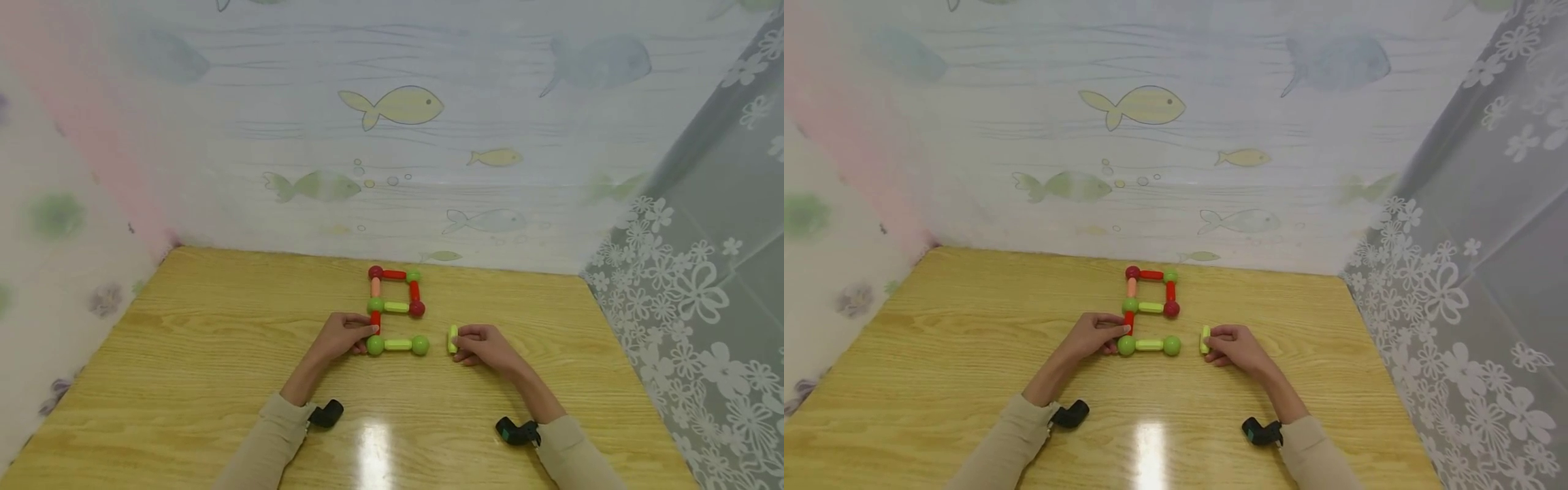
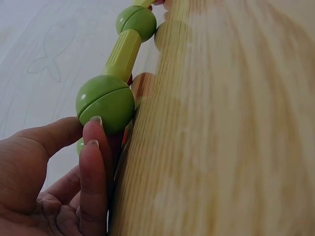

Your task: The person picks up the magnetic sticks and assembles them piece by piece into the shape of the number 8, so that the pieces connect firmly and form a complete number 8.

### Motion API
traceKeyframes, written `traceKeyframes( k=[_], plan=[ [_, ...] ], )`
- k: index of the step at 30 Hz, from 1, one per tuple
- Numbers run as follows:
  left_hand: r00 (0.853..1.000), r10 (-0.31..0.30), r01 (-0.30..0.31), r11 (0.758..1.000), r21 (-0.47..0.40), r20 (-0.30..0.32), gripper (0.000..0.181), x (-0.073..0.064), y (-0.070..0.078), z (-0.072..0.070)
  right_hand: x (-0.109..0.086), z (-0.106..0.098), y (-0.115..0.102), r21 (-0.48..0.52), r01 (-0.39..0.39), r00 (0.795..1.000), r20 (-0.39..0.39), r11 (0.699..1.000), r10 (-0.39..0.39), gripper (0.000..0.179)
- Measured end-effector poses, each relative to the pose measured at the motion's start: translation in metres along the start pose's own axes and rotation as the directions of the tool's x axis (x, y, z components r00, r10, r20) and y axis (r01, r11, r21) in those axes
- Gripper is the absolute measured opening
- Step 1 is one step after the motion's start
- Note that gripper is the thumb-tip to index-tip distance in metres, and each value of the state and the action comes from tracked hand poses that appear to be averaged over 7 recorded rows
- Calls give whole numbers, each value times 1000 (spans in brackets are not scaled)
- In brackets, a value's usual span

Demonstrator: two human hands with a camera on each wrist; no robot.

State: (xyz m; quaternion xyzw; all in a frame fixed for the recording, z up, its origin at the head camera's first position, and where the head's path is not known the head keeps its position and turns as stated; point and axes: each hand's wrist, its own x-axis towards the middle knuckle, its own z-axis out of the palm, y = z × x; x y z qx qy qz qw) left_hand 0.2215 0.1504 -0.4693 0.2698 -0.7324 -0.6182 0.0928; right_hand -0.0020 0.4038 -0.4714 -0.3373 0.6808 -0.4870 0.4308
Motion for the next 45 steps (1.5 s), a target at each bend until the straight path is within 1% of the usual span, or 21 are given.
traceKeyframes(
  k=[3,8,19,25,29,35,40,45],
  plan=[
    [1000,1,-1,1000,3,3,40,0,1,-1,5,5,-4,-2,-2,1000,-30,1000,2,54],
    [1000,-2,2,1000,2,1,41,-1,4,-2,14,13,-7,-13,-5,998,-55,1000,4,55],
    [1000,-6,6,1000,2,-3,40,-2,8,-5,28,24,-19,-23,-7,997,-72,1000,5,54],
    [1000,-18,18,1000,15,-10,40,-2,6,-7,33,30,-20,-32,-7,998,-66,999,4,51],
    [1000,-12,12,1000,13,-4,41,-4,6,-8,36,35,-20,-40,-23,995,-94,999,19,51],
    [1000,-13,13,1000,14,-7,39,-7,10,-12,36,45,-26,-41,-15,993,-122,999,10,51],
    [1000,-10,10,1000,23,-3,40,-10,13,-15,39,51,-27,-39,-30,989,-149,999,24,50],
    [1000,-7,7,1000,27,0,40,-12,15,-17,40,54,-31,-40,-44,988,-151,998,38,50]
  ],
)
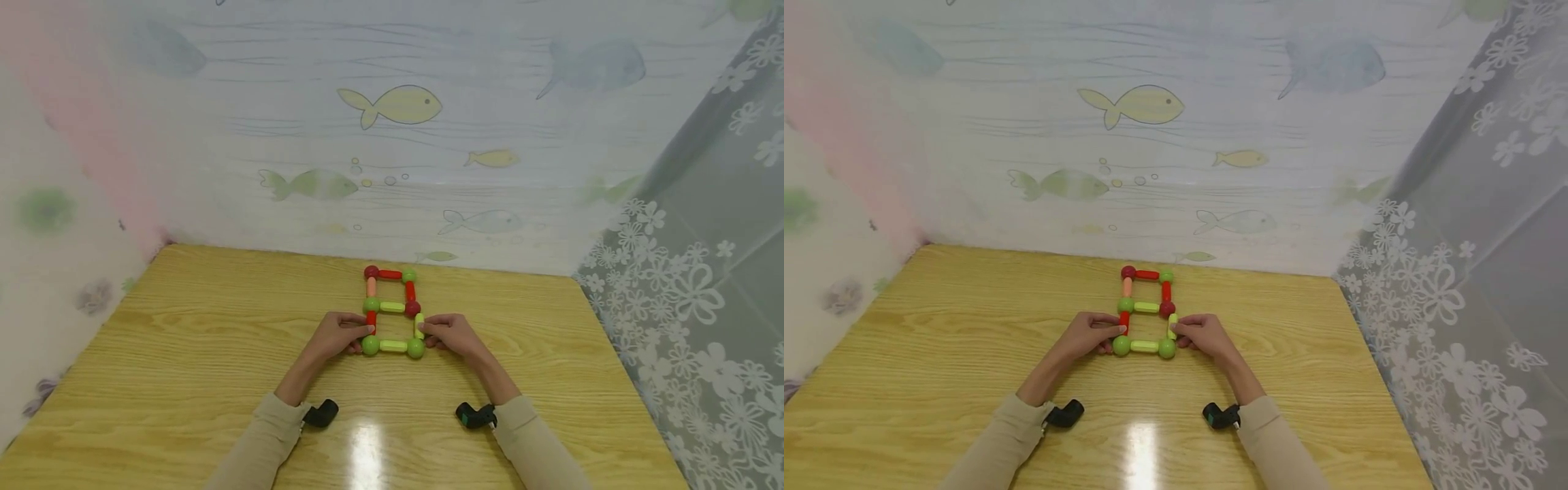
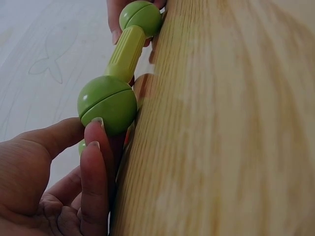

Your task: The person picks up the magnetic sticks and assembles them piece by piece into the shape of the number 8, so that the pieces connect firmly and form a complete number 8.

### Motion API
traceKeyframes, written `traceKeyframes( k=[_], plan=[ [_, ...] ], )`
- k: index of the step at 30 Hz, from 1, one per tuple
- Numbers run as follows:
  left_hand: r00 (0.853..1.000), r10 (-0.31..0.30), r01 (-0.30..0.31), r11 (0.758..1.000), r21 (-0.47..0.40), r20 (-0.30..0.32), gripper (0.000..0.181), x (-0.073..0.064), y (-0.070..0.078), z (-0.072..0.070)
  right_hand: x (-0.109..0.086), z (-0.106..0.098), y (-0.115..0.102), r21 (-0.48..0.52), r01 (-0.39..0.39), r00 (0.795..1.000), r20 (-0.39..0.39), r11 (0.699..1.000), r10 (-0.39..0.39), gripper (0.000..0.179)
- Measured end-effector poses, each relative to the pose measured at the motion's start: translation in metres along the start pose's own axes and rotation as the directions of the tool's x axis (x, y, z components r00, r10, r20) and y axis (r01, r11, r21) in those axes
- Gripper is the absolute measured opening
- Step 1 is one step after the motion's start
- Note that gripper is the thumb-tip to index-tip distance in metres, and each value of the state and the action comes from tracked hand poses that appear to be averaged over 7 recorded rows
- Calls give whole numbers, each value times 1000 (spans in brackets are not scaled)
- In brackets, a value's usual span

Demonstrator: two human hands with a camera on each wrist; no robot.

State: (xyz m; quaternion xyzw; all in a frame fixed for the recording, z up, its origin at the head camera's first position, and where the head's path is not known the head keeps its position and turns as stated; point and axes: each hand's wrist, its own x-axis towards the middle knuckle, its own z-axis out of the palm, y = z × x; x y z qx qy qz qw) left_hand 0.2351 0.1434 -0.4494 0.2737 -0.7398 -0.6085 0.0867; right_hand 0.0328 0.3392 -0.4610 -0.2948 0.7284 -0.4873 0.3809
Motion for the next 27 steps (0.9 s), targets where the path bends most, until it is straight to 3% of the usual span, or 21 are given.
traceKeyframes(
  k=[15,27],
  plan=[
    [1000,12,-12,1000,-19,11,42,5,-11,7,9,2,8,-20,9,1000,29,1000,-8,41],
    [1000,5,-5,999,-44,8,43,11,-19,18,10,-1,17,-49,1,1000,-16,999,-2,37]
  ],
)
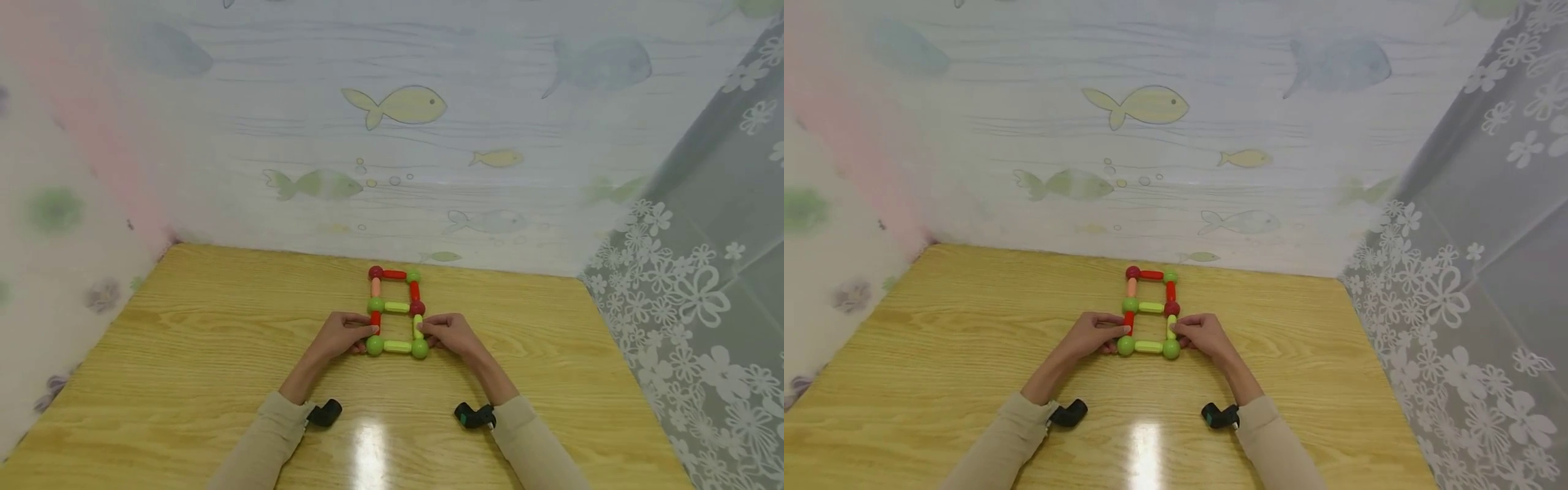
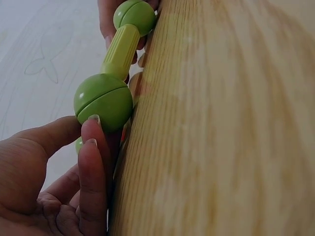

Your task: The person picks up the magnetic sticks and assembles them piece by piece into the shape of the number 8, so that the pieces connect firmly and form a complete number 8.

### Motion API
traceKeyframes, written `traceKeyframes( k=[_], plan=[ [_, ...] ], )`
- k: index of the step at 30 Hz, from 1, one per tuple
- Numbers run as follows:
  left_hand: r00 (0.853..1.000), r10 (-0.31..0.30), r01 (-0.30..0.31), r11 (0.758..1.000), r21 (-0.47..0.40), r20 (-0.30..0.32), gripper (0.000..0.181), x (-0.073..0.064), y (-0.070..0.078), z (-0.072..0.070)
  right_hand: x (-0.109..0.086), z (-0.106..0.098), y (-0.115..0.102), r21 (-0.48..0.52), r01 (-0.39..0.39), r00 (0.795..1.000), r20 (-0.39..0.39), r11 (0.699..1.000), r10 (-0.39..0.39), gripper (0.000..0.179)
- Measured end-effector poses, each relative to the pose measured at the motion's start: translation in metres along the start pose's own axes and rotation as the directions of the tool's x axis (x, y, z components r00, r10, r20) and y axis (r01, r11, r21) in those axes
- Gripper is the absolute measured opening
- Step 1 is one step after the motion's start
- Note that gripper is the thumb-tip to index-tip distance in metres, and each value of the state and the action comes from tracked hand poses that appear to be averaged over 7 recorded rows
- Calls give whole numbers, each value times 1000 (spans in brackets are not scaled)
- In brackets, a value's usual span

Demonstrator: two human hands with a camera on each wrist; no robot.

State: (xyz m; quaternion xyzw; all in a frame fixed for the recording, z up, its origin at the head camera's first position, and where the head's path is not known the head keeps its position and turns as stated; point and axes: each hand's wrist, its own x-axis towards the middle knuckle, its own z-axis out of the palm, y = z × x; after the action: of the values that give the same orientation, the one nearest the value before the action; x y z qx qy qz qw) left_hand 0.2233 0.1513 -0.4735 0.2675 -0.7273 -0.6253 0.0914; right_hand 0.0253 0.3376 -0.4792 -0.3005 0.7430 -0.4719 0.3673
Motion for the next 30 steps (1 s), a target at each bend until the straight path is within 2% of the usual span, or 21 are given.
traceKeyframes(
  k=[12,24,30],
  plan=[
    [1000,6,-6,1000,-11,22,43,4,-3,-1,1,-3,5,20,7,1000,16,1000,-7,41],
    [996,27,-24,999,-31,87,42,4,-4,-5,-4,-8,6,68,30,998,58,997,-34,42],
    [994,29,-19,995,-98,106,45,0,-5,-15,-7,-16,10,104,103,985,126,989,-116,43]
  ],
)
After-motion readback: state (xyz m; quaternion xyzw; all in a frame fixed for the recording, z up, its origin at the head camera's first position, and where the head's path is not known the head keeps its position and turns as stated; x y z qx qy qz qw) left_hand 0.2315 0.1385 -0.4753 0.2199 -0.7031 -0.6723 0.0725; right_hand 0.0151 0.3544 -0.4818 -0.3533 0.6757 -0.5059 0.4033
